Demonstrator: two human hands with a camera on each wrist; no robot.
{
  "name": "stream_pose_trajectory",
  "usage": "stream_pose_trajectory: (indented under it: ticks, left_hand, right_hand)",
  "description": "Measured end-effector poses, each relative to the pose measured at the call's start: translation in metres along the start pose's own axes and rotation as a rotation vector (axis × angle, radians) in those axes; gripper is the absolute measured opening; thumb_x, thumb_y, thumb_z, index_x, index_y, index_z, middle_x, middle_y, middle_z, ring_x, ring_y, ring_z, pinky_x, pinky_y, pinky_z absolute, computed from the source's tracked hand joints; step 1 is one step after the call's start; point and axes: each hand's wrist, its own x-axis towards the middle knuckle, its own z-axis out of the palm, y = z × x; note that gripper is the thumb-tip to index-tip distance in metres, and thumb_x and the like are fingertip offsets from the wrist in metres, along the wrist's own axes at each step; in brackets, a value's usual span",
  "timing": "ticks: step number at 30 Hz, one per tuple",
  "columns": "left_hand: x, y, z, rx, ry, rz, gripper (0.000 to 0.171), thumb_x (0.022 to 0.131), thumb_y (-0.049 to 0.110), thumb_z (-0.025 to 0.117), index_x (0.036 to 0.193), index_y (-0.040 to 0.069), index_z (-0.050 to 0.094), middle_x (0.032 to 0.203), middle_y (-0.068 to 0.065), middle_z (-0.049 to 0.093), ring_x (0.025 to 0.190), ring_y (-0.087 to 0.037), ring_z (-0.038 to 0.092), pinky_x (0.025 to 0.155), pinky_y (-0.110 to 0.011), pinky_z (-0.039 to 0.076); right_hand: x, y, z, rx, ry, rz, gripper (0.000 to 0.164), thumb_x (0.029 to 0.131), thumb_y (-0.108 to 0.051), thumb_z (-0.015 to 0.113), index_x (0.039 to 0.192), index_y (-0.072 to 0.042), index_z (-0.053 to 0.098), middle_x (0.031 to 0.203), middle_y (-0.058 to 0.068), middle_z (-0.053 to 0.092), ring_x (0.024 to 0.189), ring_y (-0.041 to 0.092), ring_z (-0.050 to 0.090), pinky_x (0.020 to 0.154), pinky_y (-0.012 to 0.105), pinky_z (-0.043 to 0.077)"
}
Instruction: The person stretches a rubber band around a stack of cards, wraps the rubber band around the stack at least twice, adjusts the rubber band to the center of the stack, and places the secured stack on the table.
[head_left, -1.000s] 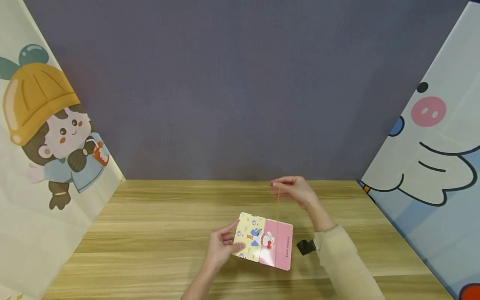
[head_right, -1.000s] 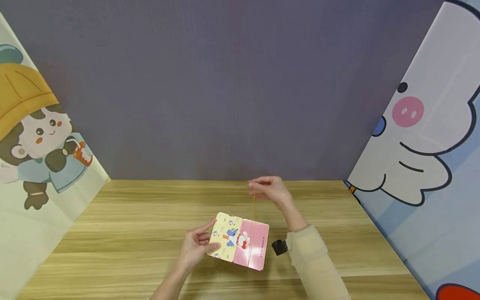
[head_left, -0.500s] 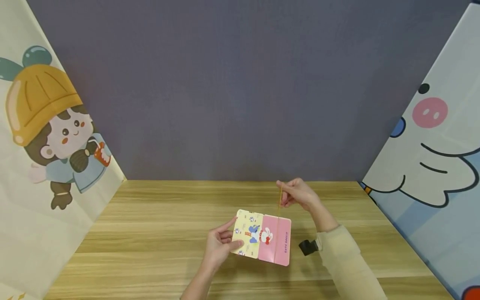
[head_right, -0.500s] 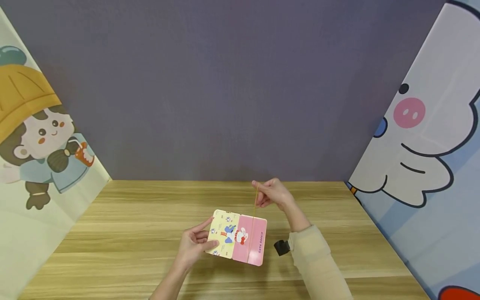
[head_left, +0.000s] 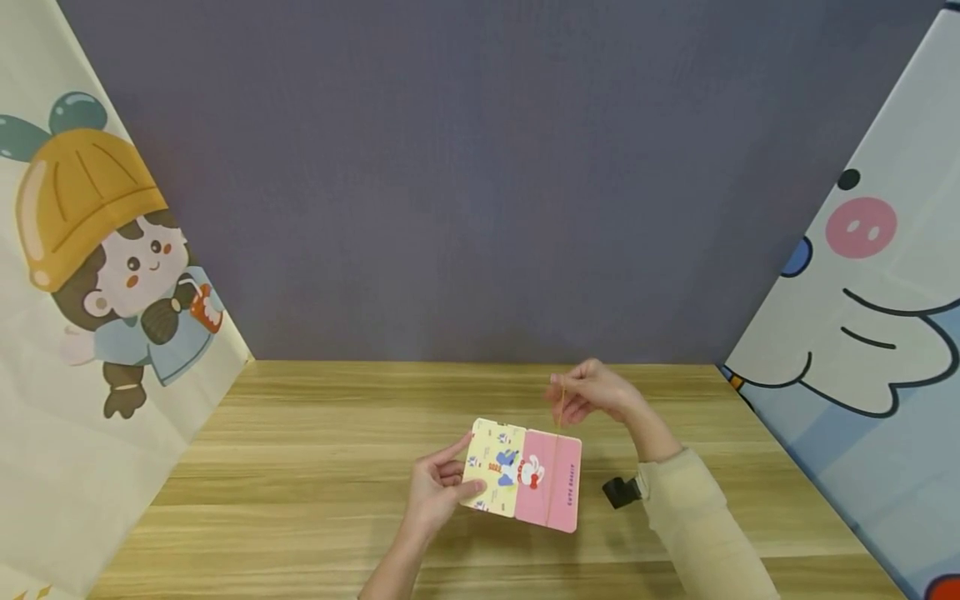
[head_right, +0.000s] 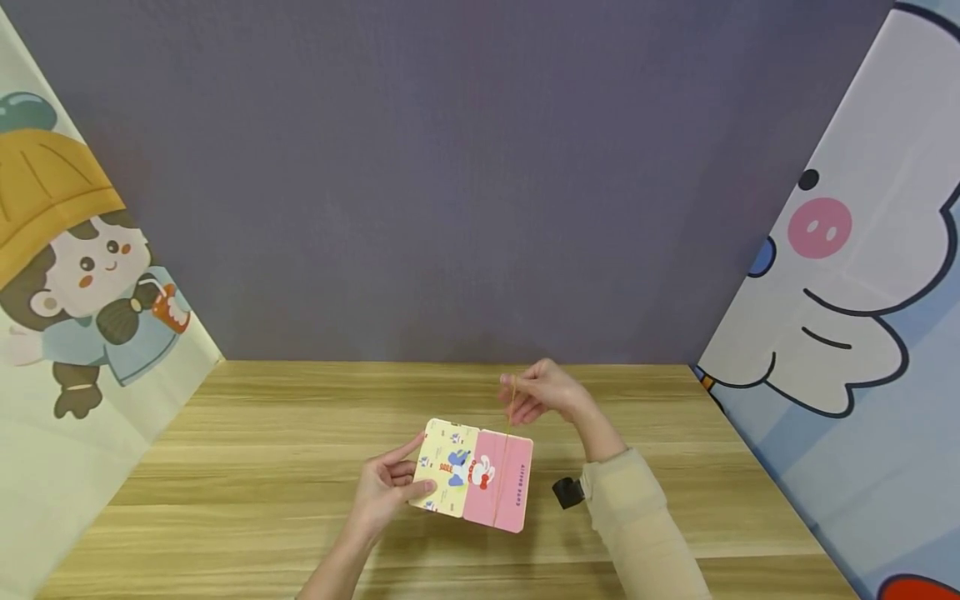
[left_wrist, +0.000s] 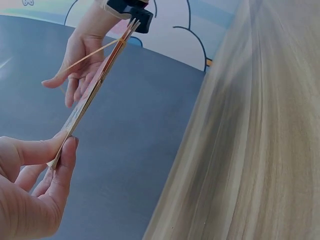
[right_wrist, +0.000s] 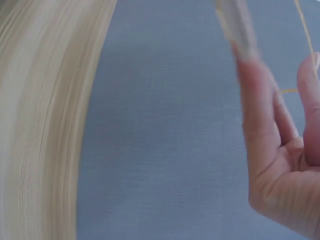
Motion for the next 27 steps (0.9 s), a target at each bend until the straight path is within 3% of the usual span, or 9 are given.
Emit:
stream_pose_trajectory:
  ticks: [3,9,13,16,19,22,25,27]
  left_hand:
    - [0.000,-0.001,0.000,0.001,-0.014,0.002,0.066,0.062,-0.019,0.064,0.123,-0.003,0.046,0.086,-0.027,0.062,0.065,-0.026,0.062,0.058,-0.026,0.055]
    - [-0.003,-0.001,0.000,0.008,-0.021,0.008,0.066,0.062,-0.018,0.064,0.123,-0.002,0.046,0.087,-0.026,0.062,0.068,-0.030,0.062,0.059,-0.028,0.055]
    - [-0.003,-0.003,-0.002,-0.004,-0.030,-0.011,0.066,0.062,-0.018,0.065,0.123,-0.002,0.046,0.088,-0.026,0.062,0.069,-0.027,0.062,0.060,-0.028,0.055]
    - [-0.001,-0.006,-0.005,-0.009,-0.037,-0.014,0.066,0.062,-0.019,0.065,0.123,-0.003,0.046,0.089,-0.027,0.062,0.069,-0.026,0.062,0.061,-0.028,0.055]
    - [0.004,-0.010,-0.008,-0.003,-0.040,-0.007,0.065,0.061,-0.019,0.065,0.122,-0.005,0.046,0.090,-0.028,0.061,0.070,-0.026,0.062,0.061,-0.027,0.055]
    - [0.007,-0.012,-0.011,0.010,-0.036,-0.001,0.065,0.061,-0.020,0.065,0.122,-0.005,0.046,0.091,-0.028,0.061,0.069,-0.025,0.063,0.060,-0.026,0.055]
    - [0.010,-0.015,-0.013,0.016,-0.031,-0.008,0.065,0.061,-0.021,0.065,0.122,-0.005,0.046,0.089,-0.028,0.061,0.067,-0.022,0.063,0.058,-0.025,0.055]
    - [0.012,-0.017,-0.014,0.013,-0.036,-0.011,0.065,0.061,-0.021,0.064,0.121,-0.006,0.046,0.086,-0.028,0.061,0.066,-0.020,0.063,0.058,-0.025,0.055]
  right_hand:
    - [-0.001,-0.002,0.000,0.032,0.005,-0.027,0.038,0.092,-0.018,0.049,0.108,0.017,0.053,0.087,0.024,0.064,0.074,0.030,0.064,0.069,0.041,0.054]
    - [-0.002,-0.006,0.003,0.113,-0.015,-0.091,0.053,0.086,-0.018,0.058,0.122,0.016,0.040,0.117,0.029,0.050,0.099,0.037,0.054,0.085,0.048,0.045]
    - [-0.003,-0.006,0.004,0.183,-0.115,-0.162,0.057,0.086,-0.018,0.059,0.126,0.015,0.034,0.126,0.028,0.041,0.109,0.040,0.046,0.088,0.050,0.042]
    - [-0.004,-0.006,0.003,0.258,-0.233,-0.253,0.055,0.088,-0.016,0.055,0.126,0.016,0.032,0.128,0.023,0.043,0.112,0.040,0.043,0.088,0.053,0.040]
    - [-0.004,-0.006,0.002,0.343,-0.351,-0.336,0.047,0.092,-0.011,0.048,0.126,0.016,0.031,0.127,0.018,0.046,0.114,0.040,0.042,0.089,0.057,0.038]
    - [-0.005,-0.007,0.003,0.412,-0.452,-0.357,0.042,0.095,-0.009,0.038,0.129,0.014,0.029,0.132,0.021,0.039,0.112,0.037,0.045,0.089,0.056,0.038]
    - [-0.006,-0.007,0.004,0.430,-0.488,-0.337,0.041,0.097,-0.011,0.031,0.131,0.013,0.026,0.134,0.024,0.034,0.099,0.030,0.057,0.084,0.046,0.047]
    - [-0.007,-0.007,0.005,0.412,-0.470,-0.312,0.044,0.098,-0.013,0.032,0.132,0.013,0.023,0.132,0.023,0.038,0.083,0.023,0.062,0.075,0.036,0.053]
